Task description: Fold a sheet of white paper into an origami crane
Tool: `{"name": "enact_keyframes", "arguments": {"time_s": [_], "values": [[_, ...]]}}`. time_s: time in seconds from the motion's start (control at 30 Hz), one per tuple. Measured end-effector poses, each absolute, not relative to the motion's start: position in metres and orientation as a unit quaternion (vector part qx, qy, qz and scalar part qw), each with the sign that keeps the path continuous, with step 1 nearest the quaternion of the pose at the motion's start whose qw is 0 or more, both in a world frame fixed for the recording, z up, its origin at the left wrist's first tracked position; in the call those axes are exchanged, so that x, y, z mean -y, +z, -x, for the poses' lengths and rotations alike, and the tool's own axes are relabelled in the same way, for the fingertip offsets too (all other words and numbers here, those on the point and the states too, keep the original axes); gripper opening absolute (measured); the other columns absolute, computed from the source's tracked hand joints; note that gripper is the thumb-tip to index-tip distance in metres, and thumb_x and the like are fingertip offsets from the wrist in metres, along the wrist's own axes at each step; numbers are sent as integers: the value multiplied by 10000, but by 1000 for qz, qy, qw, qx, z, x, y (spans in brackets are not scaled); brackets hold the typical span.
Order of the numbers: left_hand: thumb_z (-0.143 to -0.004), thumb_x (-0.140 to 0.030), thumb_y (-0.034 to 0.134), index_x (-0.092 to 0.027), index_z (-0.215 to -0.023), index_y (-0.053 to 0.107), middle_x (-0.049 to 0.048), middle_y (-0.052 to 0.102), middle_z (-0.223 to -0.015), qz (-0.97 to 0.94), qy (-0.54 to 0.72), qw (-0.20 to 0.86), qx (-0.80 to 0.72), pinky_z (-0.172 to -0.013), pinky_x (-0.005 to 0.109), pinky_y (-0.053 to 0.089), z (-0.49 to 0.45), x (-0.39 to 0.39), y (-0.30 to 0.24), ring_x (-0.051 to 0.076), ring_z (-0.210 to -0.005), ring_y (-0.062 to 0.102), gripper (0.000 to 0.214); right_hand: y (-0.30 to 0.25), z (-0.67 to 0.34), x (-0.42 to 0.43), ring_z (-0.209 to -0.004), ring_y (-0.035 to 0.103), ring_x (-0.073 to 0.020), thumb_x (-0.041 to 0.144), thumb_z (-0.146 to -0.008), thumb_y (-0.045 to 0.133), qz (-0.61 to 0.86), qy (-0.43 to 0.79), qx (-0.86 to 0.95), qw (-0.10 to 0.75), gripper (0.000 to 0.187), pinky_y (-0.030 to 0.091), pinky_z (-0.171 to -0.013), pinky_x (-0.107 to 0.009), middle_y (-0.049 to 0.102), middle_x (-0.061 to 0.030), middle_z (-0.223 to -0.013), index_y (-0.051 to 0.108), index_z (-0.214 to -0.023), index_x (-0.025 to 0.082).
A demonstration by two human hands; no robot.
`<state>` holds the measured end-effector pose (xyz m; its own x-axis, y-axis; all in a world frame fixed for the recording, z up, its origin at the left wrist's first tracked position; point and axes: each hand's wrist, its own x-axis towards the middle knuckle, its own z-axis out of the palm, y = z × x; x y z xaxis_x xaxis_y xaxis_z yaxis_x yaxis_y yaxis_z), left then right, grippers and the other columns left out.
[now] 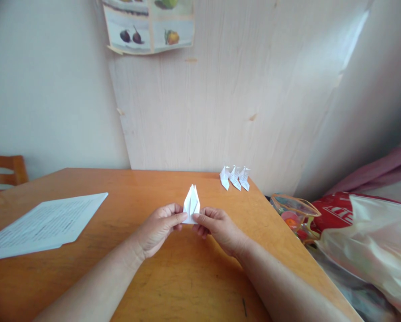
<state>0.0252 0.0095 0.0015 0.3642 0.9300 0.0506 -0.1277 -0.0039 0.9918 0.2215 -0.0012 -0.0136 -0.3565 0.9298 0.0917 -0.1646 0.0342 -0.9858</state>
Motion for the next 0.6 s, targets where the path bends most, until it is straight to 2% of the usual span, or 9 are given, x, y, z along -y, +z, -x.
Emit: {"name": "enact_keyframes", "arguments": {"time_s": [0.17, 0.37, 0.5, 0.6], "values": [[-815, -347, 738, -147, -926, 694, 54, 664, -905, -547, 446, 614, -353, -733, 279, 391, -27, -9, 0, 150, -803, 530, 234, -14, -220, 0, -568, 507, -104, 430, -848, 734, 356, 581, 556, 476, 293, 356, -557, -260, 642, -2, -676, 624, -756, 175], [-826, -376, 736, -126, -919, 695, 54, 656, -855, -550, 425, 639, -328, -744, 279, 382, -29, -5, -2, 138, -763, 518, 270, -10, -216, 2, -614, 537, -115, 450, -845, 734, 344, 574, 537, 513, 309, 393, -592, -265, 667, -15, -724, 606, -763, 180], [-828, -356, 707, -135, -855, 659, 42, 656, -824, -566, 441, 607, -340, -738, 274, 398, -31, -5, -1, 139, -754, 524, 228, -10, -212, 4, -634, 540, -124, 464, -850, 714, 361, 543, 564, 506, 318, 414, -613, -278, 646, -12, -727, 604, -759, 179], [-840, -358, 665, -157, -844, 611, 16, 632, -783, -583, 449, 555, -388, -696, 270, 429, -31, -5, 0, 146, -733, 552, 208, -13, -213, 1, -668, 554, -140, 412, -858, 686, 395, 506, 591, 488, 237, 429, -628, -288, 639, -13, -769, 623, -841, 184]]}}
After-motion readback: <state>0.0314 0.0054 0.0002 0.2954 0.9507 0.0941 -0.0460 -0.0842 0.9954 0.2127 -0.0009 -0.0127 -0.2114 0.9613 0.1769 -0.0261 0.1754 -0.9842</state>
